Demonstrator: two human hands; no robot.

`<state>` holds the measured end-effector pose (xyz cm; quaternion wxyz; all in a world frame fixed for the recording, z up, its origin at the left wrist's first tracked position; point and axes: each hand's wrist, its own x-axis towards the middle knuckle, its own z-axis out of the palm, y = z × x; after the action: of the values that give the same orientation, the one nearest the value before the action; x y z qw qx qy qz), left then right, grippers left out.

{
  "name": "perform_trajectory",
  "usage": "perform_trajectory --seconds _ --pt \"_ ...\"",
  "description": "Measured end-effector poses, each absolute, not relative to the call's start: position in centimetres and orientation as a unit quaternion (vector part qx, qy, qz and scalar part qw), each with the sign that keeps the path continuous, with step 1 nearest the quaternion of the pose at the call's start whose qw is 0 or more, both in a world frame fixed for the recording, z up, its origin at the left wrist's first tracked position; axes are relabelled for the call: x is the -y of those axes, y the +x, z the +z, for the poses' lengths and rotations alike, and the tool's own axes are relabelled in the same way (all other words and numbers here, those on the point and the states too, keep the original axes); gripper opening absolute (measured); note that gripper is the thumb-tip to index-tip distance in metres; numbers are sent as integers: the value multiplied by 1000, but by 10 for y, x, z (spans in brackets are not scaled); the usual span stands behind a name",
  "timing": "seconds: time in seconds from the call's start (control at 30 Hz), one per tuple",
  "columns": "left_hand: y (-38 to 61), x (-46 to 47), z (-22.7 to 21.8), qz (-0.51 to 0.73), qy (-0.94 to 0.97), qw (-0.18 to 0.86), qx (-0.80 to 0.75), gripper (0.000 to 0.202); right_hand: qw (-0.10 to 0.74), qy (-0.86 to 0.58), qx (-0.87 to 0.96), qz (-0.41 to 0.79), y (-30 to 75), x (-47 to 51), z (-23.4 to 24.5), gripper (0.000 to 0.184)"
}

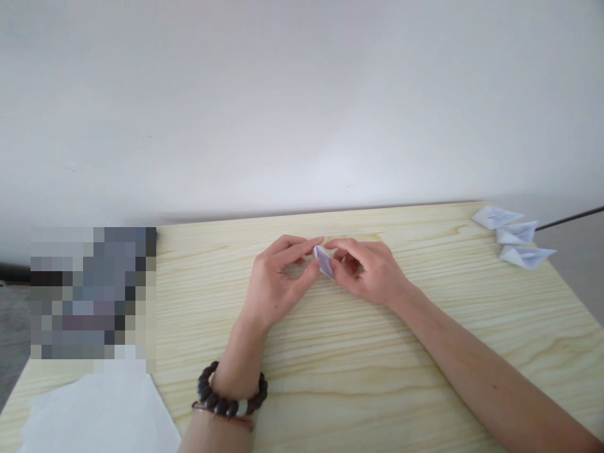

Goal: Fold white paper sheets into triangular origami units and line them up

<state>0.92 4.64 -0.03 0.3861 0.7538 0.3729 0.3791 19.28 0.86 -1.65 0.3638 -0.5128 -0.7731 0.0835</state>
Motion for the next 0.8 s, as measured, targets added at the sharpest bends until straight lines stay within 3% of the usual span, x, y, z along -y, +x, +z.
perform_trajectory --seconds 0.2,0.47,0.8 --pt "11 -46 -1 382 773 355 -362 28 350 -521 775 65 190 -9 -16 8" --pt "17 -41 -6 350 810 265 -388 37 328 -525 784 50 191 -10 -20 19" --pt "17 -42 -3 346 807 294 -378 27 341 -520 781 52 191 -10 -20 21"
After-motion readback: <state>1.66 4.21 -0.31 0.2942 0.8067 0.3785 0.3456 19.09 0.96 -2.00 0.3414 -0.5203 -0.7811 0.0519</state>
